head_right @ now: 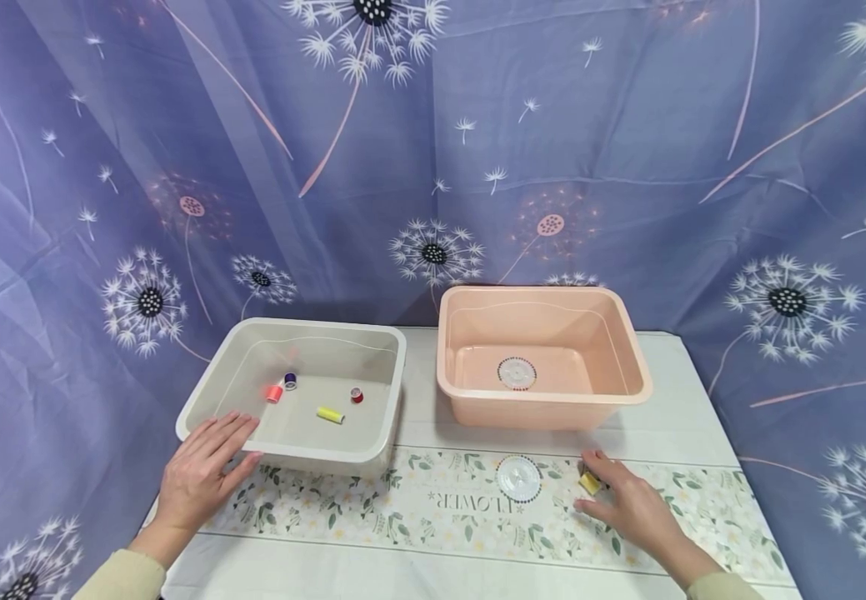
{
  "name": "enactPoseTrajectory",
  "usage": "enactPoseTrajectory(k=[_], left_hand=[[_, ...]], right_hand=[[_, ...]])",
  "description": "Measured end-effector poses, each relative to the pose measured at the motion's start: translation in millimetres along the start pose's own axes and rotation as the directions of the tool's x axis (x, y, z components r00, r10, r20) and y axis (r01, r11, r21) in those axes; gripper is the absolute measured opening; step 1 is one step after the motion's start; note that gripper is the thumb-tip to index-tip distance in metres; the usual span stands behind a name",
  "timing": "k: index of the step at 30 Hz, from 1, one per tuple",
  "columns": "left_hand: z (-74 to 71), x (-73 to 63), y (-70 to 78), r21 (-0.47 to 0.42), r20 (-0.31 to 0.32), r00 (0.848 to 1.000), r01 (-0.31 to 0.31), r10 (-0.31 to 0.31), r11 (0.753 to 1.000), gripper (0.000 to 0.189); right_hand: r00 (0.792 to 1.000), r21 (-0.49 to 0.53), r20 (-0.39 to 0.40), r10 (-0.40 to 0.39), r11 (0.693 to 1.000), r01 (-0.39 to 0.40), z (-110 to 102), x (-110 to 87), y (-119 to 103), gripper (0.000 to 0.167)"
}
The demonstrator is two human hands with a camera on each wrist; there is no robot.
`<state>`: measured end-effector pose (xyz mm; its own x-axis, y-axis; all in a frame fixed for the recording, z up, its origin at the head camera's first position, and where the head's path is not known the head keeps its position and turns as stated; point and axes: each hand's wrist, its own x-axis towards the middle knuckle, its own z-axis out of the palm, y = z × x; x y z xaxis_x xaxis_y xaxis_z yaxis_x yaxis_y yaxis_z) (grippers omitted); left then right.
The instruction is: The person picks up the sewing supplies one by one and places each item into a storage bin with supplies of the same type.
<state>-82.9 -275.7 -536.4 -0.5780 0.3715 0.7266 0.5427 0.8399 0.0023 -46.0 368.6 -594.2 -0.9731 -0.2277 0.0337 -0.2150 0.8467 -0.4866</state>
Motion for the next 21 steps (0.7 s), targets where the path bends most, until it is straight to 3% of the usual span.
enactPoseTrajectory(k=[11,17,21], left_hand=[[1.6,0.3,-0.8,-0.008,-0.017,1.0,-0.005,0.005,1.0,0.067],[1.2,0.6,-0.2,-0.007,-0.015,1.0,-0.006,0.006,1.0,0.067],[0.7,-0.3,-0.4,0.0,0.004,1.0,-0.003,0.003,1.0,0.068]], right_hand=[[1.0,-0.011,-0.009,0.02,1.0,-0.021,10.5,-6.5,9.1,0.086],[0.996,-0.013,-0.079,-0.029,1.0,0.028,18.0,-10.3,13.7,0.08],[0.997,-0.006,-0.075,-0.02,1.0,0.019,20.4,-11.7,14.2,0.074]])
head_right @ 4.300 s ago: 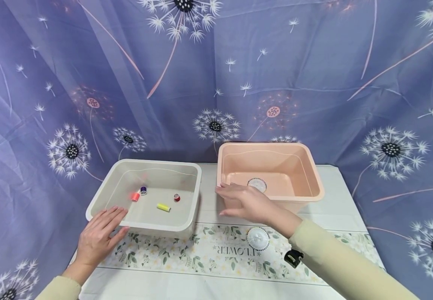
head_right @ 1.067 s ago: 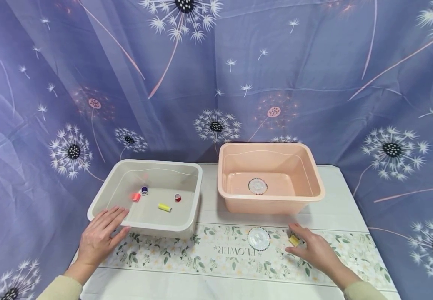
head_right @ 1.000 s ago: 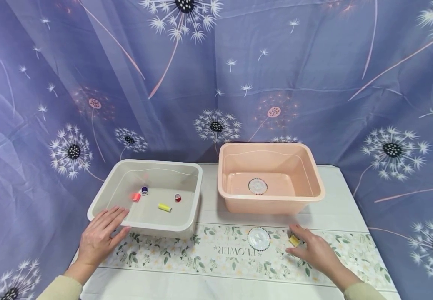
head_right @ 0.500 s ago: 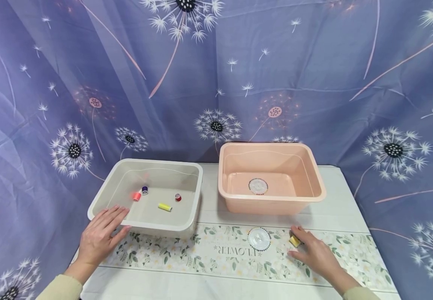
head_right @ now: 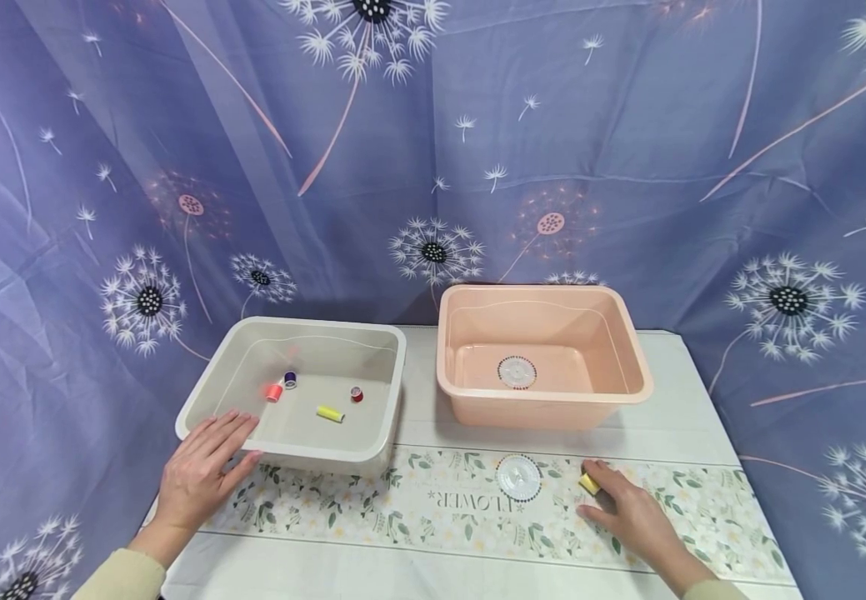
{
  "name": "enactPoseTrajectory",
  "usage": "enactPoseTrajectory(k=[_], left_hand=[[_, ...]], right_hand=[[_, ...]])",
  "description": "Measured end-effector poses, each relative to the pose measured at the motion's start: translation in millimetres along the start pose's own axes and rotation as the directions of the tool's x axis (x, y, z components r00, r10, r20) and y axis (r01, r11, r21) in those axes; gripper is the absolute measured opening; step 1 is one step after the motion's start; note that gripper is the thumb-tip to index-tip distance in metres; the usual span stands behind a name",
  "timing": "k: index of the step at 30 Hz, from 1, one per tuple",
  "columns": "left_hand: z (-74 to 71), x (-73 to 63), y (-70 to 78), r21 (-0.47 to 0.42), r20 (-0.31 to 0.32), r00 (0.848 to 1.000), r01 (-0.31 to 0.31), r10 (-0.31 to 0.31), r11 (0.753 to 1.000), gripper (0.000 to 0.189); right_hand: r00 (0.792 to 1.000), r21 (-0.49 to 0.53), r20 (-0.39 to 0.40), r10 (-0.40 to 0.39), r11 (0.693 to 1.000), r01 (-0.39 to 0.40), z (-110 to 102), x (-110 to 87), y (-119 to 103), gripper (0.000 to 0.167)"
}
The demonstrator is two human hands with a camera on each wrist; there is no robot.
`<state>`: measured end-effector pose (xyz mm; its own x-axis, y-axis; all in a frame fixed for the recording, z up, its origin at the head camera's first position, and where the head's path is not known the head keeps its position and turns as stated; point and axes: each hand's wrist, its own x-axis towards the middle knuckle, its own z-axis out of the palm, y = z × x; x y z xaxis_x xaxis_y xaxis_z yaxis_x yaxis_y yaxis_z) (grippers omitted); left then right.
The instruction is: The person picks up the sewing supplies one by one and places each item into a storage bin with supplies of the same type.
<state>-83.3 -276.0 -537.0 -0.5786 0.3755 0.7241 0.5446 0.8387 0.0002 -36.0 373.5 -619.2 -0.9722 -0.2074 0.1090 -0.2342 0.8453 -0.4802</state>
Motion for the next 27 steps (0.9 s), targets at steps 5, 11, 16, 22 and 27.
enactPoseTrajectory(k=[5,11,16,22,27], left_hand=[[-0.1,0.3,0.5,0.001,-0.006,1.0,-0.004,0.004,1.0,0.068],[-0.6,0.2,0.2,0.005,0.005,1.0,0.003,-0.003,1.0,0.068],[-0.9,1.0,0.7,0.002,0.001,1.0,0.0,0.0,1.0,0.067],[0.2,0.8,1.1,-0.008,-0.018,1.0,-0.002,0.002,1.0,0.067],[0.8,0.6,1.0,-0.01,-0.023,1.0,-0.002,0.002,1.0,0.067]], right_hand=[[0.999,-0.001,0.022,0.025,1.0,-0.025,-0.2,-0.1,-1.1,0.064],[0.996,-0.003,0.067,0.063,0.998,-0.063,-0.7,1.3,-1.2,0.058],[0.995,-0.005,0.072,0.073,0.997,-0.073,-0.5,3.1,0.0,0.055],[0.995,-0.015,0.07,0.072,0.997,-0.072,-0.6,3.3,0.2,0.054],[0.998,-0.052,0.046,0.041,0.998,-0.039,-0.2,4.1,0.6,0.051]])
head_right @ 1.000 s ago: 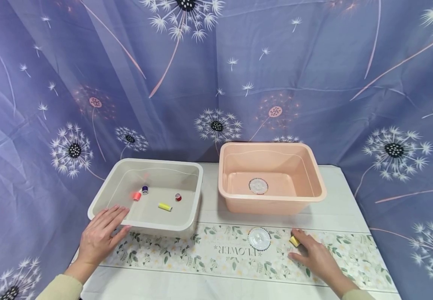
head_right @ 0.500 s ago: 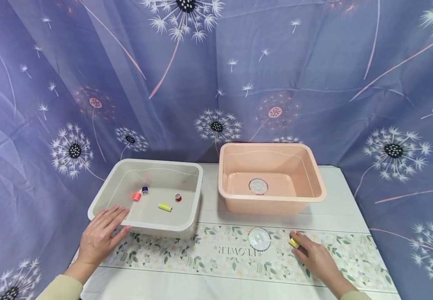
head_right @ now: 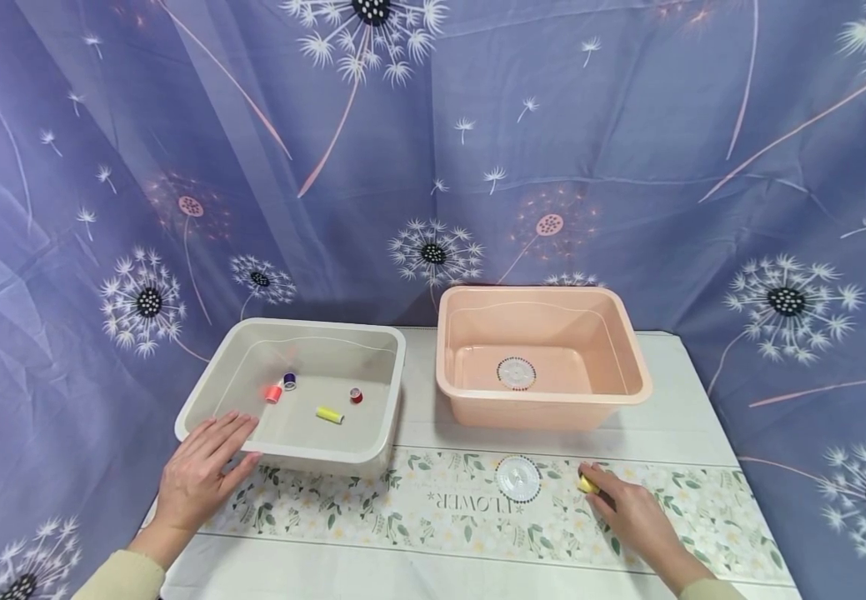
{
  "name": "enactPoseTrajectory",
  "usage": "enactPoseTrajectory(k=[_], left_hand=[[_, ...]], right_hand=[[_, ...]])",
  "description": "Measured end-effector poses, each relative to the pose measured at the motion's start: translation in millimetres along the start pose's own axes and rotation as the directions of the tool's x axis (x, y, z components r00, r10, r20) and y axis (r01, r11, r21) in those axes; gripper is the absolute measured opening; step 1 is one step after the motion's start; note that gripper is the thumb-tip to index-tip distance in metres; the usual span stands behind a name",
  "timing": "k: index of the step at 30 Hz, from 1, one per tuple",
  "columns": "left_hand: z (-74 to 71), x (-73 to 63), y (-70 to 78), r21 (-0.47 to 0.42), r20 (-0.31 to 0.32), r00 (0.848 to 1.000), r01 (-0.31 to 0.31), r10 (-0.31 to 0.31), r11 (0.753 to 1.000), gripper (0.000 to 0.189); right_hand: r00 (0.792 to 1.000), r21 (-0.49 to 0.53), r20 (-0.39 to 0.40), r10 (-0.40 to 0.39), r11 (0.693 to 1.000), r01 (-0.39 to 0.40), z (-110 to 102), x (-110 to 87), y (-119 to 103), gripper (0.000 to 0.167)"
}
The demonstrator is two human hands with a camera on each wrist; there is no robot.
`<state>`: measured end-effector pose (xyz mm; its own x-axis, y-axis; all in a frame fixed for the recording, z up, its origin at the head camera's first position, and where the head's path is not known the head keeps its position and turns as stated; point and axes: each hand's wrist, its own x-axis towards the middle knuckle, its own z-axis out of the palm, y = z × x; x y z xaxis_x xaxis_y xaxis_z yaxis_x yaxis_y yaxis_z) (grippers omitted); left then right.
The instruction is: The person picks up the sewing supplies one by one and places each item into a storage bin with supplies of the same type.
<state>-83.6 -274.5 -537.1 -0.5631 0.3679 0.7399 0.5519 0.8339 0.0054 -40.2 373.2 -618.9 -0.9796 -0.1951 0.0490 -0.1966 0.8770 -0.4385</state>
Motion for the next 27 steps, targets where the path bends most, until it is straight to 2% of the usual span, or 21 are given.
enactPoseTrajectory(k=[5,14,21,27], left_hand=[[-1.8,-0.1,-0.1,0.013,0.029,1.0,0.005,-0.005,1.0,0.068],[-1.2,-1.5,-0.6,0.02,0.039,0.999,0.009,-0.01,1.0,0.069],[-1.1,-1.7,-0.3,0.03,0.025,1.0,0.006,-0.007,1.0,0.069],[-0.9,-1.9,-0.8,0.03,0.016,1.0,0.003,-0.003,1.0,0.067]], right_hand=[[0.999,-0.031,-0.019,-0.046,0.998,0.046,-2.2,2.6,0.0,0.049],[1.0,-0.052,0.023,-0.021,0.998,0.022,-6.7,8.1,-1.2,0.047],[0.992,-0.055,-0.065,-0.104,0.993,0.1,-6.5,6.2,-7.7,0.044],[0.984,-0.027,-0.092,-0.153,0.988,0.151,-5.6,7.5,-18.2,0.044]])
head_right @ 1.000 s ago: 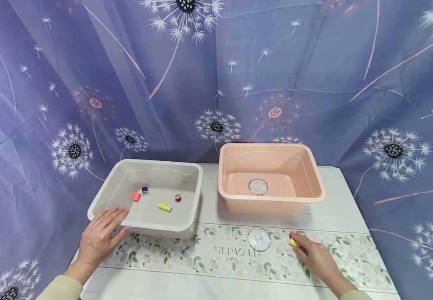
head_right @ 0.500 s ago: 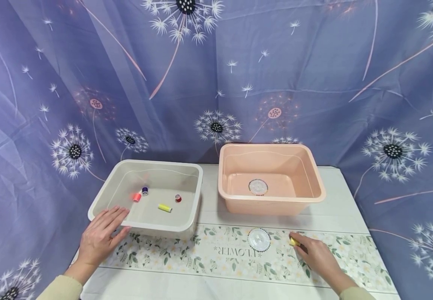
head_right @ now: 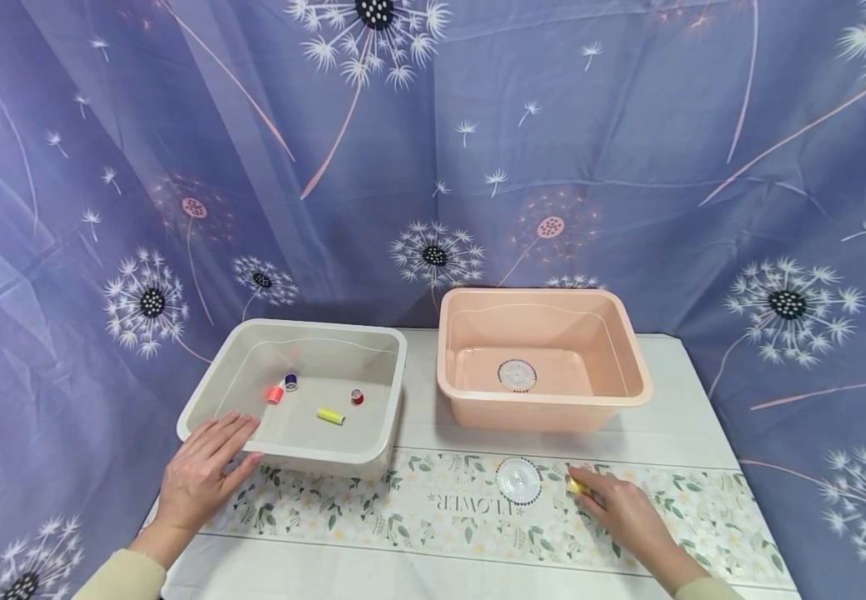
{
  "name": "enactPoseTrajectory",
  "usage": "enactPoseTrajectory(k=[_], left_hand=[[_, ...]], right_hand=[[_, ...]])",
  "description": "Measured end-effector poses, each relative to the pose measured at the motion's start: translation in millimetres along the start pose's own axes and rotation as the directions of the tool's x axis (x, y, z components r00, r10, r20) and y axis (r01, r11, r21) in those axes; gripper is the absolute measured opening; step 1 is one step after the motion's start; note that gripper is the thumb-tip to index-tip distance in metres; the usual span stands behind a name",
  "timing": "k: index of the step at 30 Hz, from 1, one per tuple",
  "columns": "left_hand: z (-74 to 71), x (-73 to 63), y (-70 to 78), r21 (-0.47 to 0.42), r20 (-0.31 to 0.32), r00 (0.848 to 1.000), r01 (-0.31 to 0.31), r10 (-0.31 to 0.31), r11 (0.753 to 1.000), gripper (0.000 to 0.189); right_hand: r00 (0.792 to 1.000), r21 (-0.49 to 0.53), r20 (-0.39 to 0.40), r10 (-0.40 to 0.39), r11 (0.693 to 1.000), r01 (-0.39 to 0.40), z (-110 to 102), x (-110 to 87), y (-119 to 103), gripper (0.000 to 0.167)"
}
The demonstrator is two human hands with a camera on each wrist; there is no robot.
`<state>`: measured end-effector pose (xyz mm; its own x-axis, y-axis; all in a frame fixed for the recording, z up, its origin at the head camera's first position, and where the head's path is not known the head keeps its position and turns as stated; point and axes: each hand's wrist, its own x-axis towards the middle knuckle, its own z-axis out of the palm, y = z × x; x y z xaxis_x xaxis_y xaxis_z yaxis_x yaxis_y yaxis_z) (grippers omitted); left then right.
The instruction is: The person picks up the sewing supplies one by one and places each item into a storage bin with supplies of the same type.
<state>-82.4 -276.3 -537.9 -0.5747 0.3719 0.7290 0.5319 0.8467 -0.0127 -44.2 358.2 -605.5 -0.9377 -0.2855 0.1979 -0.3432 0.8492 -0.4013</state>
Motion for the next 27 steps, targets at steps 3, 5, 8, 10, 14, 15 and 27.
enactPoseTrajectory(k=[3,5,8,10,14,15,27], left_hand=[[0.7,0.1,-0.4,-0.001,-0.007,1.0,-0.002,0.002,1.0,0.066],[1.4,-0.1,-0.8,-0.003,-0.015,1.0,-0.003,0.002,1.0,0.066],[2.5,-0.6,-1.2,-0.009,-0.024,1.0,0.0,0.0,1.0,0.066],[3.0,-1.0,-1.3,-0.01,-0.028,1.0,0.003,-0.003,1.0,0.065],[3.0,-1.3,-1.1,-0.01,-0.027,1.0,0.005,-0.005,1.0,0.065],[2.9,-1.3,-1.0,-0.007,-0.026,1.0,0.004,-0.004,1.0,0.065],[-1.1,-1.4,0.1,0.014,0.045,0.999,0.023,-0.023,1.0,0.07]], right_hand=[[0.999,-0.002,-0.02,-0.03,1.0,0.03,0.3,1.3,-5.9,0.045],[0.998,-0.01,-0.031,-0.049,0.999,0.049,0.8,2.2,-9.5,0.046],[0.997,-0.014,-0.036,-0.061,0.998,0.06,0.5,3.8,-16.2,0.047],[0.997,-0.013,-0.043,-0.066,0.998,0.066,0.2,4.9,-21.3,0.047],[0.993,-0.014,-0.068,-0.096,0.995,0.096,0.0,7.7,-31.5,0.049],[0.992,-0.014,-0.073,-0.107,0.994,0.106,0.2,8.4,-33.7,0.049],[0.98,0.011,-0.076,-0.185,0.982,0.186,-1.4,23.1,-56.0,0.048]])
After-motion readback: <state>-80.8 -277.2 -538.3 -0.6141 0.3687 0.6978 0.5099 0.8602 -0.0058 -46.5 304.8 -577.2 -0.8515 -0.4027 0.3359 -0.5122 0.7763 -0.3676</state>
